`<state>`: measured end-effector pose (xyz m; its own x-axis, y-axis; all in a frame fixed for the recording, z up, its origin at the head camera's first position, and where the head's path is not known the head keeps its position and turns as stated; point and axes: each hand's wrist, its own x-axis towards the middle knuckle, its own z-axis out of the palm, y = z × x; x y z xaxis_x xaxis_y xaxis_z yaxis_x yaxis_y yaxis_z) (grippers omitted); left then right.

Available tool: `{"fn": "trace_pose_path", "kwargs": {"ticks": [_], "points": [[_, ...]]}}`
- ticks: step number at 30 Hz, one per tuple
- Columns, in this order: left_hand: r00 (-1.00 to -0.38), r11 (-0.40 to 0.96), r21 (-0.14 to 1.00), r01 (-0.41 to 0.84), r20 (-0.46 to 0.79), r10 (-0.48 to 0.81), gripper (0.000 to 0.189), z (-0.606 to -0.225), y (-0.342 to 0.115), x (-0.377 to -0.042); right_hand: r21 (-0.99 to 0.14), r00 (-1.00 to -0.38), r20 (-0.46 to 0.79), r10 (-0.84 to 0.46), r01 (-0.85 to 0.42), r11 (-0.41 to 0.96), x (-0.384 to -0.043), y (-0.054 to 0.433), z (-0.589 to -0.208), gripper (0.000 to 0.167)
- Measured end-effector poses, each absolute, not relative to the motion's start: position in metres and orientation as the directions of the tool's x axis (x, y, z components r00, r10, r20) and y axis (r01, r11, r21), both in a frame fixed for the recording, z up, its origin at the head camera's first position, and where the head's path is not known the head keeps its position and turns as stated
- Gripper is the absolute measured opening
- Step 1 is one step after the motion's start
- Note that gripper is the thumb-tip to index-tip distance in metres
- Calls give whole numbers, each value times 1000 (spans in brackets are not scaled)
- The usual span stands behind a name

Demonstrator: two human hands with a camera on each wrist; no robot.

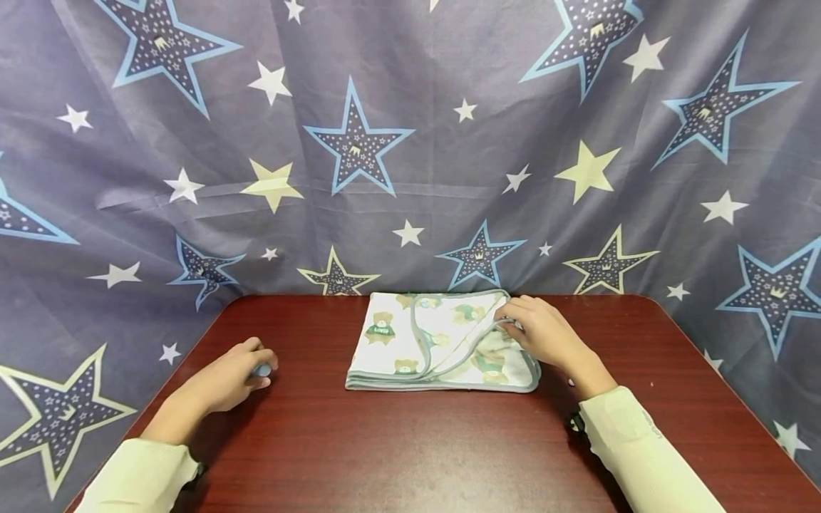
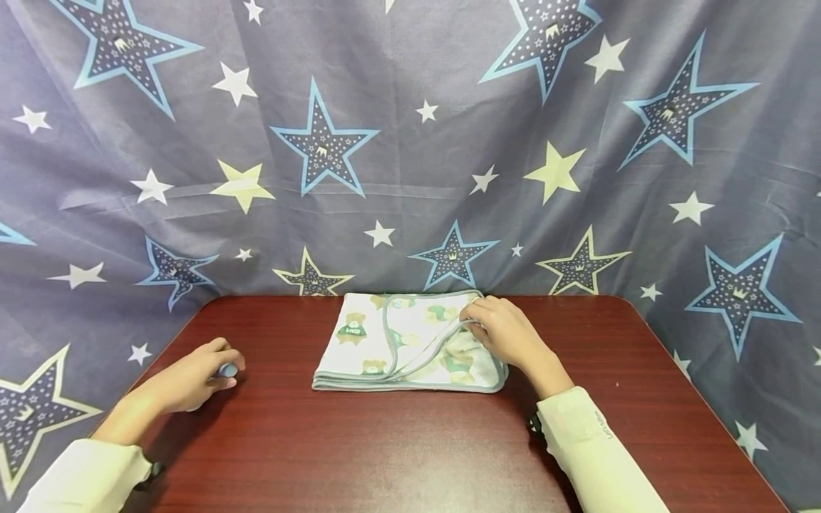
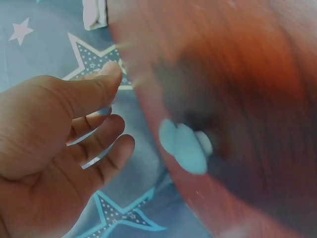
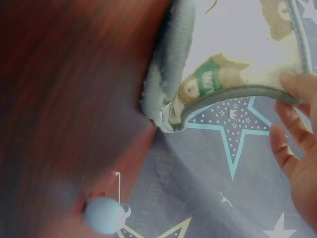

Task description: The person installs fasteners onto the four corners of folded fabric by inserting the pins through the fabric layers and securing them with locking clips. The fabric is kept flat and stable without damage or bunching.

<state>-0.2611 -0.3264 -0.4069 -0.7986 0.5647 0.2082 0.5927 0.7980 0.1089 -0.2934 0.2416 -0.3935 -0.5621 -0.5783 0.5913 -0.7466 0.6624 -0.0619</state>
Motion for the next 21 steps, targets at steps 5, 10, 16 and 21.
{"fn": "trace_pose_path", "kwargs": {"ticks": [5, 10, 16, 21], "points": [[-769, 769, 120, 627, 254, 587, 23, -402, -309, -271, -58, -565, 586, -581, -744, 665, -293, 242, -393, 18], [-749, 739, 165, 653, 283, 599, 22, -395, -284, -289, -55, -568, 584, -581, -741, 669, -293, 242, -393, 20], [-745, 687, 295, 664, 328, 580, 21, -394, -241, -309, -55, -559, 592, -580, -747, 663, -294, 242, -392, 20], [-738, 647, 355, 674, 361, 571, 19, -398, -206, -317, -57, -557, 592, -583, -750, 659, -294, 240, -394, 22]]}}
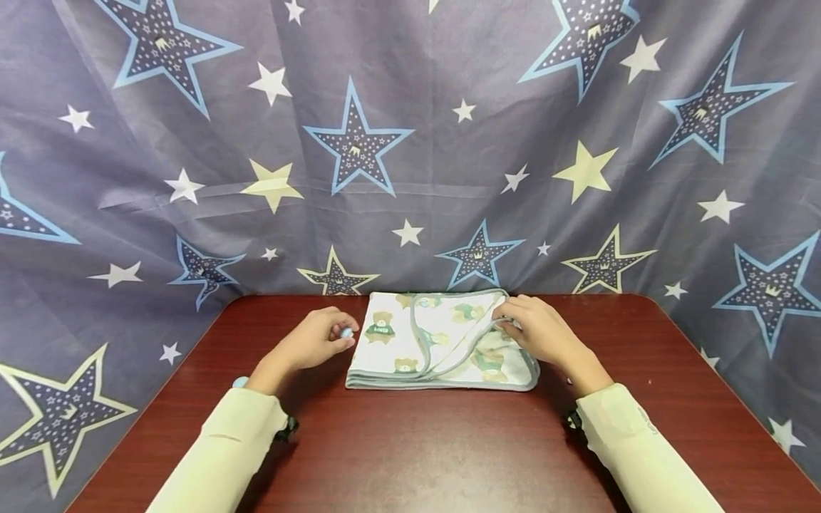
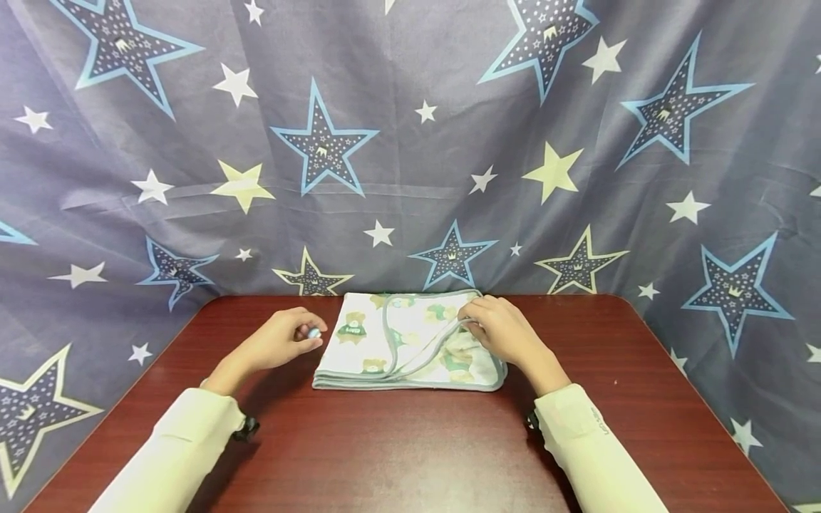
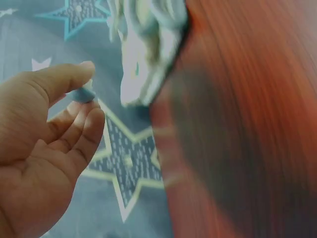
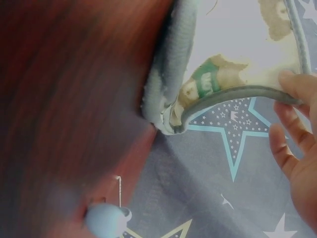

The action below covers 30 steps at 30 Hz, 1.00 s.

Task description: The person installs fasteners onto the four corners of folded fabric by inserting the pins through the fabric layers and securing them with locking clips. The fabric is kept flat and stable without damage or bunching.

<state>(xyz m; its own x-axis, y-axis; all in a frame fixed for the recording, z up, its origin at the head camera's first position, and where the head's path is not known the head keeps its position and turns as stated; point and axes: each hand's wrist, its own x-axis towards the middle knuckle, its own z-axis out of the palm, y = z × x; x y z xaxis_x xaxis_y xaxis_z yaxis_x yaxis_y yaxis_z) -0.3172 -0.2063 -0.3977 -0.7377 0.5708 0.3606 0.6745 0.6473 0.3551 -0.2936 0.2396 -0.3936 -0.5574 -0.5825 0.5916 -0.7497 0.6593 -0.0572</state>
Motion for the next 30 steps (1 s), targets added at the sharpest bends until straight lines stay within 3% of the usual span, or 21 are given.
{"fn": "trace_pose_path", "kwargs": {"ticks": [8, 17, 30], "points": [[-767, 609, 467, 641, 360, 530, 21, -396, -153, -328, -73, -593, 566, -573, -729, 681, -293, 240, -395, 21], [-826, 540, 630, 558, 360, 433, 22, -392, -100, -335, -61, -585, 565, -581, -732, 678, -293, 242, -395, 20], [-903, 353, 854, 382, 264, 340, 23, -393, -36, -333, -55, -577, 569, -586, -738, 672, -294, 242, -393, 19]]}}
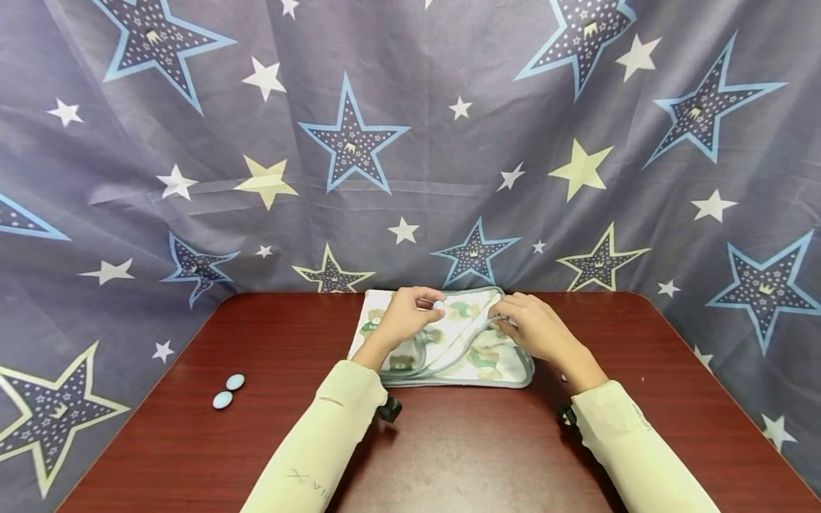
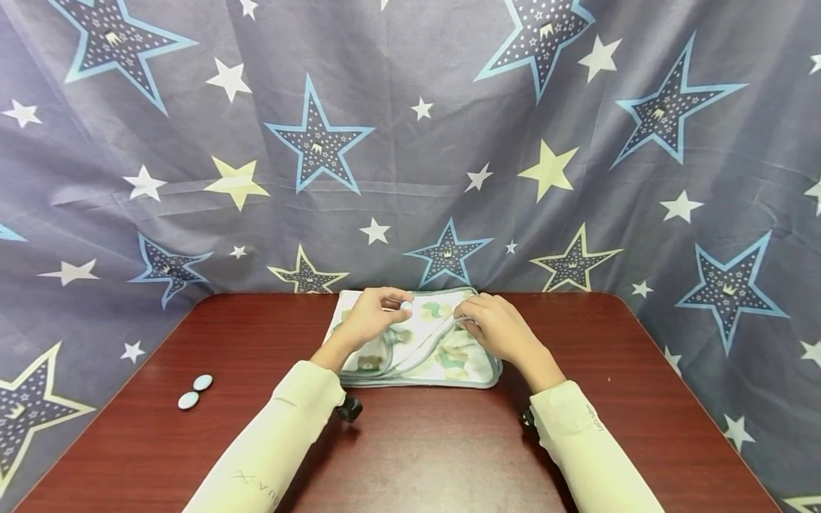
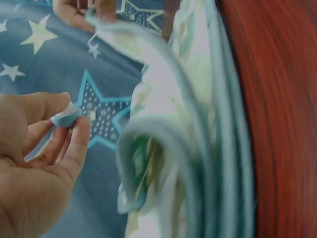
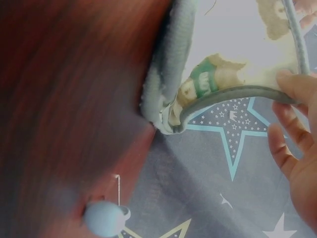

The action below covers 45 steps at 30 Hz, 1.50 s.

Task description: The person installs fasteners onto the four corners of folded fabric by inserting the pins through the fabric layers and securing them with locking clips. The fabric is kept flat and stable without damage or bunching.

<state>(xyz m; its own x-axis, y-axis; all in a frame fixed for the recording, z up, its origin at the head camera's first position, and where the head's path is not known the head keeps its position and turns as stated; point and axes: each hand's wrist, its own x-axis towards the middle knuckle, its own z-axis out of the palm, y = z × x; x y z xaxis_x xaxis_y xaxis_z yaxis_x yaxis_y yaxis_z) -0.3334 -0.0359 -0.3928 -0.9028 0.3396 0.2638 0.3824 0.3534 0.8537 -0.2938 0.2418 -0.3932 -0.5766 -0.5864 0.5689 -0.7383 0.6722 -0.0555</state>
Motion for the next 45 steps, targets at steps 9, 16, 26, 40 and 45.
{"fn": "trace_pose_path", "kwargs": {"ticks": [9, 16, 26, 40, 45], "points": [[-933, 246, 919, 309, 242, 268, 26, -404, -3, -334, -81, -598, 552, -581, -732, 677, -293, 240, -394, 16], [-959, 43, 981, 191, 177, 223, 30, -414, 16, -330, -109, -608, 550, -572, -731, 674, -293, 237, -396, 16], [-963, -9, 984, 177, 175, 204, 31, -419, 31, -329, -131, -609, 557, -564, -735, 665, -292, 236, -396, 18], [-945, -97, 963, 252, 266, 189, 32, -422, 38, -331, -193, -585, 603, -543, -767, 612, -294, 239, -395, 22], [-936, -101, 957, 271, 287, 205, 32, -422, 38, -331, -216, -570, 615, -545, -787, 578, -294, 241, -395, 23]]}}
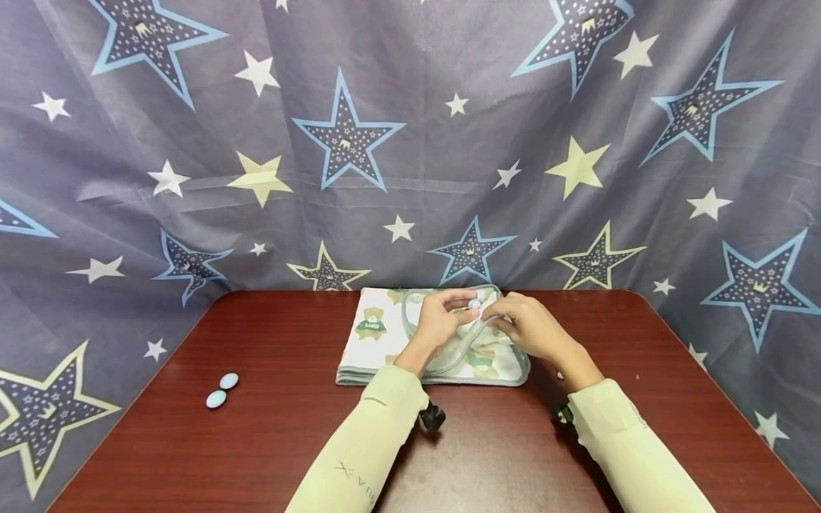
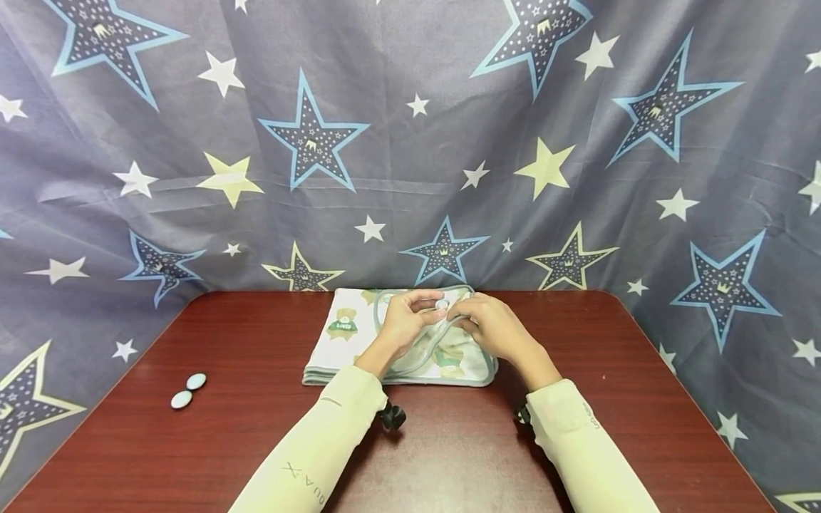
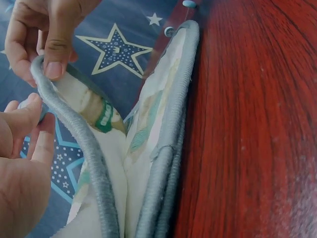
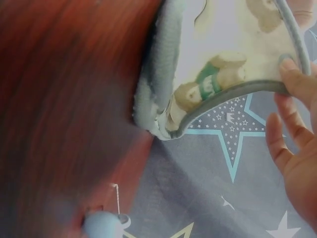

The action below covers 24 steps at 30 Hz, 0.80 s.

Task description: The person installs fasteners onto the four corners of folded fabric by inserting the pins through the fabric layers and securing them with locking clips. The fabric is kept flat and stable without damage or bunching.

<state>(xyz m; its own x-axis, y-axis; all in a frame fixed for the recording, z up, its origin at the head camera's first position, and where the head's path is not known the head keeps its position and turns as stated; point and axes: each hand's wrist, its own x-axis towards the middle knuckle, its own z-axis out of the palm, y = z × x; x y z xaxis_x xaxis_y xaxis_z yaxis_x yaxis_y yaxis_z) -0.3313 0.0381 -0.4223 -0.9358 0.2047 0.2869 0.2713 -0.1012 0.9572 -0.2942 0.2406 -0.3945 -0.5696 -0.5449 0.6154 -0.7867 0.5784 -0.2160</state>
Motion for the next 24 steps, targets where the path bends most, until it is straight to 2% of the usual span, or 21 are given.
{"fn": "trace_pose_path", "kwargs": {"ticks": [16, 24], "points": [[-940, -85, 967, 242, 255, 226, 32, -427, 36, -332, -241, -559, 609, -562, -806, 541, -294, 240, -394, 26], [-929, -58, 967, 247, 253, 270, 32, -428, 33, -331, -248, -582, 604, -544, -786, 566, -294, 241, -396, 26]]}}
